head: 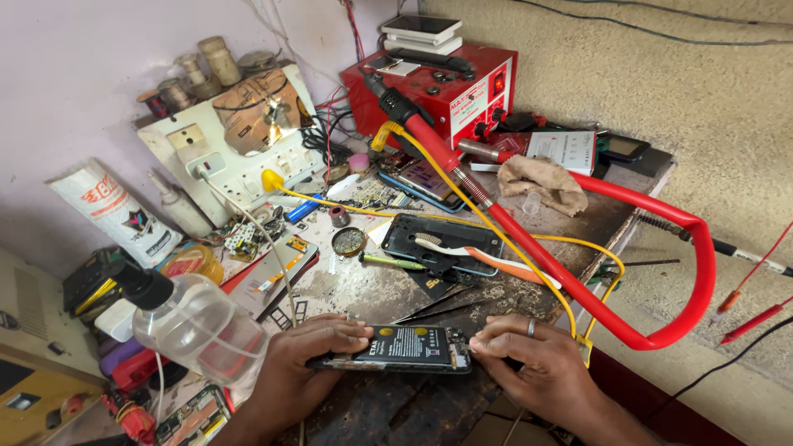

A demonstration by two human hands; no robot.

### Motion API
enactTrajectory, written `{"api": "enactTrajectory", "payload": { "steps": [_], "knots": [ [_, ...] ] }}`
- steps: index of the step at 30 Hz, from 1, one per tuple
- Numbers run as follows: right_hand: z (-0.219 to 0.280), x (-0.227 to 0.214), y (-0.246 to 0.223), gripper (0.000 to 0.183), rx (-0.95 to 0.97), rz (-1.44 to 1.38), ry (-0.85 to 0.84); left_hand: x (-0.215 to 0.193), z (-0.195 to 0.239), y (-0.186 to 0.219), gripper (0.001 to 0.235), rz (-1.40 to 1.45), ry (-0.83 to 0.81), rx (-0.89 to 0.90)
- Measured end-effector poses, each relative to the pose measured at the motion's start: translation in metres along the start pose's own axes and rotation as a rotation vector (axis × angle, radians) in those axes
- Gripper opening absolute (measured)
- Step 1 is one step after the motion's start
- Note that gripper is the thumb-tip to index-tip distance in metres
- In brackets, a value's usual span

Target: The person handles a disassembled smartphone, connects a charging cable, and uses a metal tool to press along the device's edge. They repeatedly open and close the phone while it is connected to a power supply, checking the screen for response.

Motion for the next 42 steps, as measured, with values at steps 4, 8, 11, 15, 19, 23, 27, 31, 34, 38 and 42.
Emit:
{"api": "enactTrajectory", "payload": {
  "steps": [4,8,11,15,19,23,27,31,34,38,42],
  "knots": [
    [0.000,0.001,-0.002,0.018,-0.034,-0.023,0.022,0.000,-0.001,0.003,0.028,0.008,0.005,-0.022],
    [0.003,0.000,0.000,0.020,0.019,0.057,0.007,0.001,-0.002,0.007,0.027,-0.062,0.007,0.022],
    [0.001,0.001,-0.001,0.020,-0.004,0.095,-0.015,0.001,-0.002,0.009,0.027,-0.077,0.008,0.050],
    [-0.005,0.001,-0.005,0.026,-0.013,0.016,-0.074,0.000,-0.003,0.010,0.026,-0.106,0.010,0.069],
    [-0.021,-0.002,-0.007,0.051,0.026,0.077,-0.210,-0.001,-0.004,0.011,0.028,-0.076,0.002,0.051],
    [-0.036,0.002,0.000,0.049,0.128,0.156,-0.381,-0.001,-0.004,0.011,0.032,-0.040,-0.008,0.007],
    [-0.042,0.004,0.005,0.045,0.072,0.206,-0.437,-0.002,-0.003,0.009,0.030,-0.003,-0.015,-0.038],
    [-0.038,0.006,0.010,0.046,0.013,0.215,-0.438,-0.002,-0.003,0.009,0.030,-0.004,-0.007,-0.011],
    [-0.037,0.008,0.014,0.048,-0.112,0.261,-0.458,-0.002,-0.002,0.009,0.031,-0.023,-0.020,0.000],
    [-0.036,0.007,0.019,0.049,-0.145,0.257,-0.465,-0.003,0.000,0.005,0.041,-0.065,-0.023,-0.138],
    [-0.032,0.007,0.022,0.050,-0.094,0.309,-0.465,-0.004,0.003,0.001,0.054,-0.018,0.055,-0.152]
  ]
}}
Point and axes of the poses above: each hand's wrist, its own z-axis away from the middle knuckle, its own x-axis out of the palm, y = z × x, the point moved 3 cm from there along -z, towards the middle knuckle, and after that the axes turned 5 degrees about -y, right-handed, at the moved point
